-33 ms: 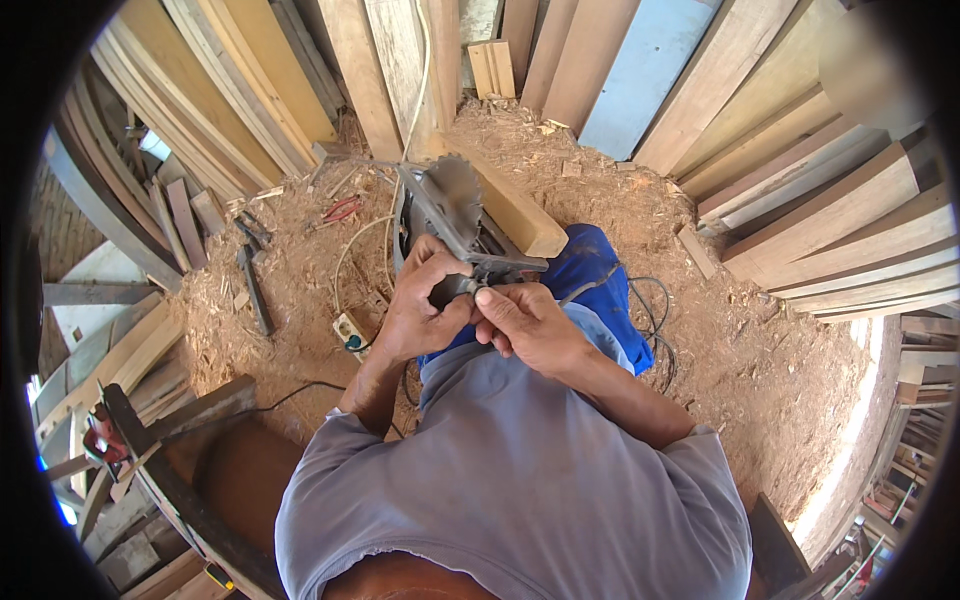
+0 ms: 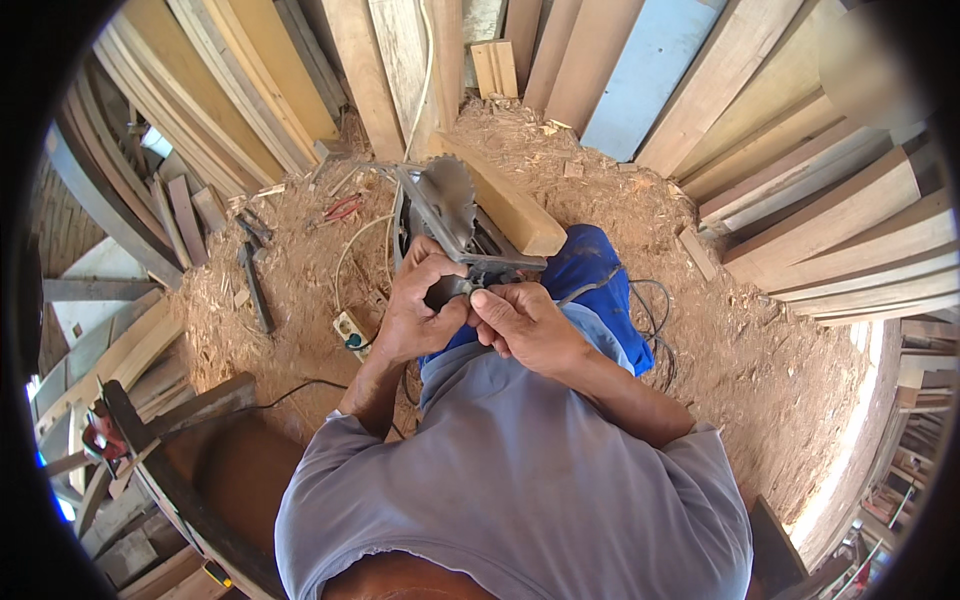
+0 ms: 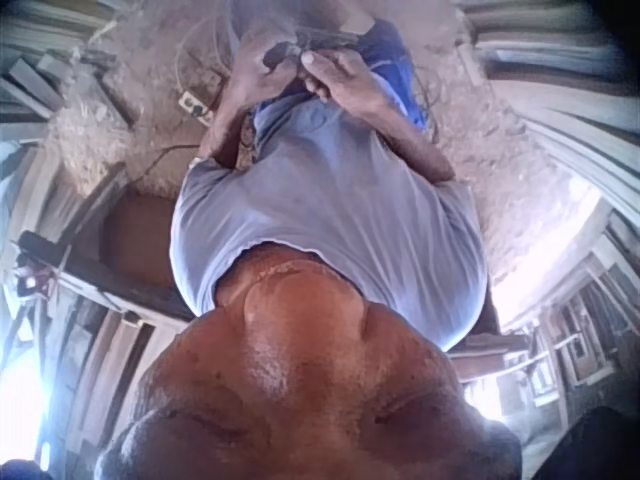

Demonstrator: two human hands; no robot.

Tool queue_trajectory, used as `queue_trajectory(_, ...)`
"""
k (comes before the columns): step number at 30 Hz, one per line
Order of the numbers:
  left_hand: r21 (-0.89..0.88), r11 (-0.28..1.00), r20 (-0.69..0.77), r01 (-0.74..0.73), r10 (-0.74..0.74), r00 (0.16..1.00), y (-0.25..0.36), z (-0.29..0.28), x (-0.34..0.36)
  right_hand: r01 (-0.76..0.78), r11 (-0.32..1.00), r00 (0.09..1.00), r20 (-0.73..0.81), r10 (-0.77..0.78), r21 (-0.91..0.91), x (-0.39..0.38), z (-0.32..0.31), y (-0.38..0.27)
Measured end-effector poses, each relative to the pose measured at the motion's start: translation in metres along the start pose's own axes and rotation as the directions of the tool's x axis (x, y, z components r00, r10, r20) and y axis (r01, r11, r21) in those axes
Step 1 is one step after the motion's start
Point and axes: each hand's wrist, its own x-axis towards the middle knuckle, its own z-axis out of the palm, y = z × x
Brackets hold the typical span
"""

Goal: The person works on a circular saw by manipulating parts near the blade using a small tool.

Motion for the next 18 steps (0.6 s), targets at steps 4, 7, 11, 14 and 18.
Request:
queue_trajectory(4, 0.065, 0.998, -0.157, 0.004, 0.006, 0.988, -0.003, 0.002, -0.011, -0.043, 0.998, 0.997, 0.064, 0.040, 0.051, 0.017, 0.000, -0.013)
queue_trajectory(7, 0.080, 0.996, -0.222, 0.051, -0.032, 0.975, -0.001, 0.004, -0.009, -0.104, 0.972, 0.994, 0.047, 0.097, 0.212, 0.029, 0.004, -0.017)
queue_trajectory(11, 0.096, 0.995, -0.109, 0.024, -0.013, 0.994, -0.004, -0.007, 0.005, -0.184, 0.895, 0.981, 0.024, 0.191, 0.405, 0.029, 0.005, -0.023)
queue_trajectory(14, 0.081, 0.997, -0.058, -0.014, 0.019, 0.998, -0.008, -0.007, 0.007, -0.206, 0.814, 0.970, 0.005, 0.242, 0.543, 0.019, 0.010, -0.023)
queue_trajectory(18, 0.067, 0.996, -0.140, -0.066, 0.075, 0.987, -0.009, 0.007, 0.012, -0.179, 0.847, 0.970, -0.055, 0.238, 0.500, 0.019, 0.005, -0.022)
